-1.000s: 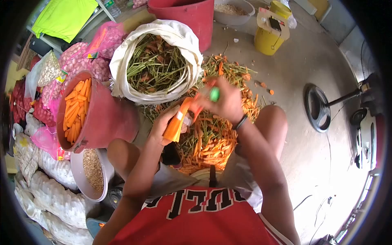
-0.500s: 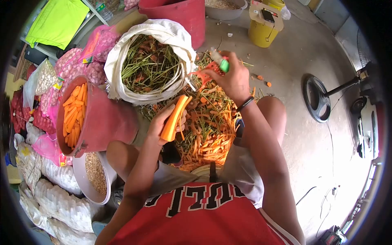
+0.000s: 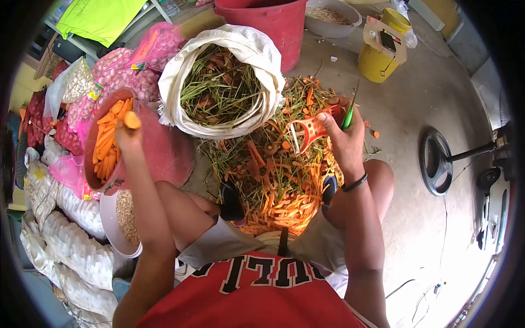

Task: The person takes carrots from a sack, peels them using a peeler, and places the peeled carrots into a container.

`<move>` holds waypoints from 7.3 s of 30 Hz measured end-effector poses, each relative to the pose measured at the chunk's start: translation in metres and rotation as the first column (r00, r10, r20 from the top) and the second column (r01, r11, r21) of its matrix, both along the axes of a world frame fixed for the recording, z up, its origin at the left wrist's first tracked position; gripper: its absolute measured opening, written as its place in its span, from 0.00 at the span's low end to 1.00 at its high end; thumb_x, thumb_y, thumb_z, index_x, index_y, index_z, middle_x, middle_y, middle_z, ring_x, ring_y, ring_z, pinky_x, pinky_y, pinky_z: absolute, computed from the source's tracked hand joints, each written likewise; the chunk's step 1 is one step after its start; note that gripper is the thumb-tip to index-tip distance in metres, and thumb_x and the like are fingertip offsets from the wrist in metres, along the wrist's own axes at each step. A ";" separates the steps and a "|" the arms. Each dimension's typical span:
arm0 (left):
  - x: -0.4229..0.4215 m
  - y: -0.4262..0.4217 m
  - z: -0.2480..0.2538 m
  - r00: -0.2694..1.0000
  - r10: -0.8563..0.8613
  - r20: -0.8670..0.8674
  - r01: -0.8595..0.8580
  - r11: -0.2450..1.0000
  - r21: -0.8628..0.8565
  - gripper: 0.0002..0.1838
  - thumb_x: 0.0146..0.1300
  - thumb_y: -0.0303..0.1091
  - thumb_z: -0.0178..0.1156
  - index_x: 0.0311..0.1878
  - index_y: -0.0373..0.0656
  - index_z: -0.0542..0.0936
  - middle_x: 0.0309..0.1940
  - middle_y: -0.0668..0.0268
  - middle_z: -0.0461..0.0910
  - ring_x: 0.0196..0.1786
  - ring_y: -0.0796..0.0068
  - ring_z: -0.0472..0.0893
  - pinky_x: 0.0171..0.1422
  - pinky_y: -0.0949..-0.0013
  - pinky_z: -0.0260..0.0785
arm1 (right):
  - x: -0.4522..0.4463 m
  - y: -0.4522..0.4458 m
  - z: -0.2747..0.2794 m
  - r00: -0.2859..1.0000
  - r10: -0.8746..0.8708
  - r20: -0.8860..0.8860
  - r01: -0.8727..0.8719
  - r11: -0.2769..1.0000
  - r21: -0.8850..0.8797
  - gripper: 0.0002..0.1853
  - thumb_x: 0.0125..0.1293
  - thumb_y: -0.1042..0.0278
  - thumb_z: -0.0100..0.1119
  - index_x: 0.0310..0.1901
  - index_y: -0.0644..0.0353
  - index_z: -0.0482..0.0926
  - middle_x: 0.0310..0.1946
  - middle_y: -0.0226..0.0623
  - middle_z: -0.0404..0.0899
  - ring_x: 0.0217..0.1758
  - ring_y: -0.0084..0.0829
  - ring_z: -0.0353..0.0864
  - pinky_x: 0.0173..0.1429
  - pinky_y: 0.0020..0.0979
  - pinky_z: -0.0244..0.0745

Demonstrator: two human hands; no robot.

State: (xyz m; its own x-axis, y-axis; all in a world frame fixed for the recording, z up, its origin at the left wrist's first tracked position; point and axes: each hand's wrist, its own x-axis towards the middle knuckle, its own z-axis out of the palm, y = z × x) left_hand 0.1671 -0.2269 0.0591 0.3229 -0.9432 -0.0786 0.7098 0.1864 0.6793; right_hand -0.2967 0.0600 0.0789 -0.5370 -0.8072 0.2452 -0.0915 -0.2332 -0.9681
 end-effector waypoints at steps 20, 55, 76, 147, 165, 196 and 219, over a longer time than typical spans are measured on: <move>-0.176 -0.030 -0.119 -0.907 -0.154 0.391 0.166 0.723 0.670 0.15 0.63 0.35 0.60 0.47 0.35 0.81 0.49 0.47 0.83 0.53 0.47 0.82 0.57 0.54 0.75 | -0.003 -0.034 0.000 0.912 0.172 -0.373 -0.049 0.947 0.316 0.17 0.68 0.59 0.65 0.48 0.63 0.76 0.29 0.48 0.82 0.30 0.39 0.83 0.39 0.37 0.77; -0.200 0.148 -0.019 0.437 -0.659 0.612 0.760 0.635 0.141 0.30 0.62 0.24 0.67 0.66 0.37 0.69 0.55 0.65 0.77 0.58 0.76 0.76 0.62 0.71 0.69 | 0.055 -0.009 -0.054 0.691 0.640 -0.336 -0.472 0.751 0.462 0.12 0.64 0.64 0.59 0.45 0.59 0.80 0.35 0.49 0.83 0.39 0.48 0.85 0.46 0.43 0.77; -0.243 0.225 -0.049 0.667 -0.740 0.081 0.745 0.664 -0.067 0.18 0.67 0.27 0.64 0.58 0.43 0.73 0.54 0.66 0.76 0.59 0.71 0.77 0.65 0.63 0.72 | 0.064 -0.013 -0.087 0.789 0.391 -0.474 -0.082 0.831 0.550 0.14 0.68 0.65 0.55 0.50 0.64 0.77 0.33 0.57 0.82 0.37 0.56 0.83 0.41 0.49 0.77; -0.183 0.220 -0.038 0.307 -0.947 0.098 0.888 0.322 0.328 0.24 0.74 0.39 0.49 0.69 0.41 0.67 0.54 0.60 0.79 0.46 0.71 0.83 0.46 0.68 0.78 | 0.039 -0.035 -0.040 0.641 -0.021 -0.767 0.026 1.000 -0.005 0.33 0.47 0.43 0.79 0.45 0.58 0.75 0.32 0.41 0.83 0.29 0.37 0.86 0.33 0.34 0.81; -0.195 0.209 -0.047 0.464 -0.873 -0.151 0.879 0.432 0.203 0.20 0.73 0.40 0.50 0.63 0.40 0.69 0.46 0.60 0.80 0.37 0.72 0.82 0.37 0.68 0.79 | 0.070 -0.013 -0.040 0.662 0.099 -0.743 -0.206 0.977 -0.053 0.30 0.47 0.47 0.81 0.42 0.56 0.74 0.34 0.36 0.82 0.31 0.31 0.85 0.36 0.31 0.81; -0.180 0.227 -0.039 0.373 -0.927 -0.032 0.907 0.357 0.222 0.20 0.75 0.38 0.51 0.63 0.36 0.74 0.47 0.61 0.79 0.39 0.75 0.81 0.38 0.71 0.77 | 0.038 -0.029 -0.044 0.567 -0.048 -0.822 0.042 0.999 -0.029 0.34 0.47 0.39 0.77 0.44 0.57 0.74 0.30 0.39 0.81 0.28 0.38 0.84 0.31 0.35 0.79; -0.183 0.226 -0.049 0.400 -0.916 0.027 0.899 0.398 0.181 0.22 0.75 0.42 0.50 0.62 0.34 0.73 0.46 0.59 0.81 0.39 0.73 0.82 0.41 0.69 0.77 | 0.056 -0.018 -0.041 0.555 0.021 -0.831 -0.114 0.992 -0.051 0.33 0.47 0.40 0.78 0.43 0.57 0.76 0.30 0.37 0.81 0.29 0.34 0.85 0.34 0.34 0.81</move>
State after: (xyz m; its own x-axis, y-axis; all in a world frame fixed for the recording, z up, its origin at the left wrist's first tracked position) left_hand -0.0156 -0.0012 0.0099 -0.7054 -0.6673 -0.2391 0.3316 -0.6088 0.7207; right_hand -0.2411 0.0420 0.0375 -0.0041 -0.7819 0.6234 -0.8217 -0.3526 -0.4477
